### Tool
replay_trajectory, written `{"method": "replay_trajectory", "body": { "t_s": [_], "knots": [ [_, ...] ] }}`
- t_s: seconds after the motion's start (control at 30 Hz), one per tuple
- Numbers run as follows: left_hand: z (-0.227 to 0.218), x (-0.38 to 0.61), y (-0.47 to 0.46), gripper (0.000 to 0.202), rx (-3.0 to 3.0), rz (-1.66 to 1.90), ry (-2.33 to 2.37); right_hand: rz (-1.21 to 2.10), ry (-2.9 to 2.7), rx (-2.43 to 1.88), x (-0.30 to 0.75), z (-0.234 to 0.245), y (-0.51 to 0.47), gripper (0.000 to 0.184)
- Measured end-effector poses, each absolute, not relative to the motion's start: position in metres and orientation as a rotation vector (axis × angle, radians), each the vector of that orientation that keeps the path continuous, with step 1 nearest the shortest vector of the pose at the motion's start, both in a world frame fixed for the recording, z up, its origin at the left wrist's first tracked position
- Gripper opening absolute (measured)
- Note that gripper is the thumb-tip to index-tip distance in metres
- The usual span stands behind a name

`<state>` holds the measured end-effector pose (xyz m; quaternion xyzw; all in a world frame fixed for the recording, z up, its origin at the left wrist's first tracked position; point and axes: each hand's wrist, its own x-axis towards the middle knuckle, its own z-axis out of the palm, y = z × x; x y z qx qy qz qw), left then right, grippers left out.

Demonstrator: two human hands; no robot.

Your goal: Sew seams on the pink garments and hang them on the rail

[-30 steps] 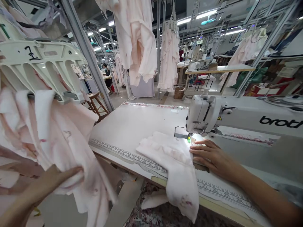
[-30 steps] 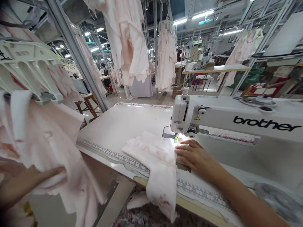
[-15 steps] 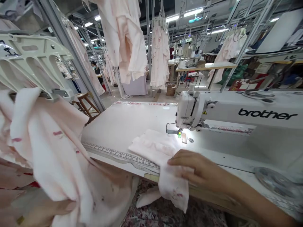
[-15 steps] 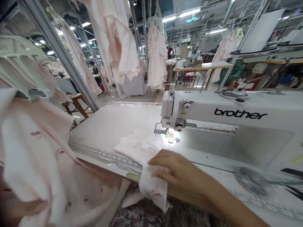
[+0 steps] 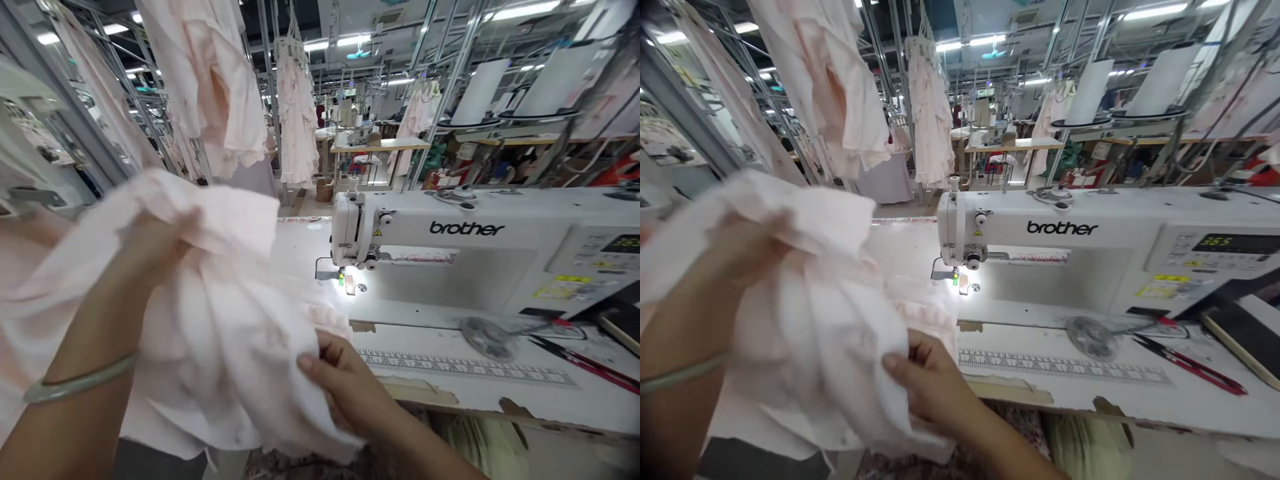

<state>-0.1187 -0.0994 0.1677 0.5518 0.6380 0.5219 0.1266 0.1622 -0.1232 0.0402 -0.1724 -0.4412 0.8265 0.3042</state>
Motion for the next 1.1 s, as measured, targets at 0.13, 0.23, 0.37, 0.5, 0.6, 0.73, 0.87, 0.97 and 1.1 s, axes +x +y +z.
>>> {"method": "replay_trajectory", "body": {
  "t_s": [0.13,0.23,0.37,0.5,0.6,0.73,0.87,0.97,1.1],
  "knots": [
    [0.138,-0.076,-0.099,0.056,1.884,0.752,1.556,2.134,-1.048,-0.553,0.160,0.060,-0.097,0.038],
    [0.117,-0.041,-0.109,0.062,2.031,0.510,1.314,2.100,-1.067,-0.471,0.156,0.073,-0.083,0.036],
    [0.118,-0.032,-0.108,0.028,2.011,0.606,1.363,2.024,-1.089,-0.413,0.151,0.072,-0.086,0.042],
    [0.139,-0.046,-0.102,0.038,2.063,0.820,1.677,2.208,-1.152,-0.550,0.142,0.048,-0.113,0.086],
    [0.161,-0.053,-0.098,0.036,2.148,1.165,1.955,2.298,-1.325,-0.452,0.133,0.030,-0.139,0.063],
    [0.194,-0.063,-0.082,0.035,2.150,1.591,2.417,2.338,-1.259,-0.366,0.145,0.044,-0.145,0.045],
    [0.202,-0.080,-0.053,0.048,2.088,1.316,2.869,2.242,-0.983,-0.448,0.178,0.085,-0.105,0.052],
    [0.174,-0.092,-0.030,0.055,2.051,0.581,2.798,2.050,-0.987,-0.647,0.193,0.082,-0.068,0.056],
    [0.115,-0.095,-0.012,0.036,2.126,0.214,2.387,1.899,-1.263,-0.937,0.200,0.037,-0.044,0.069]
  ]
}}
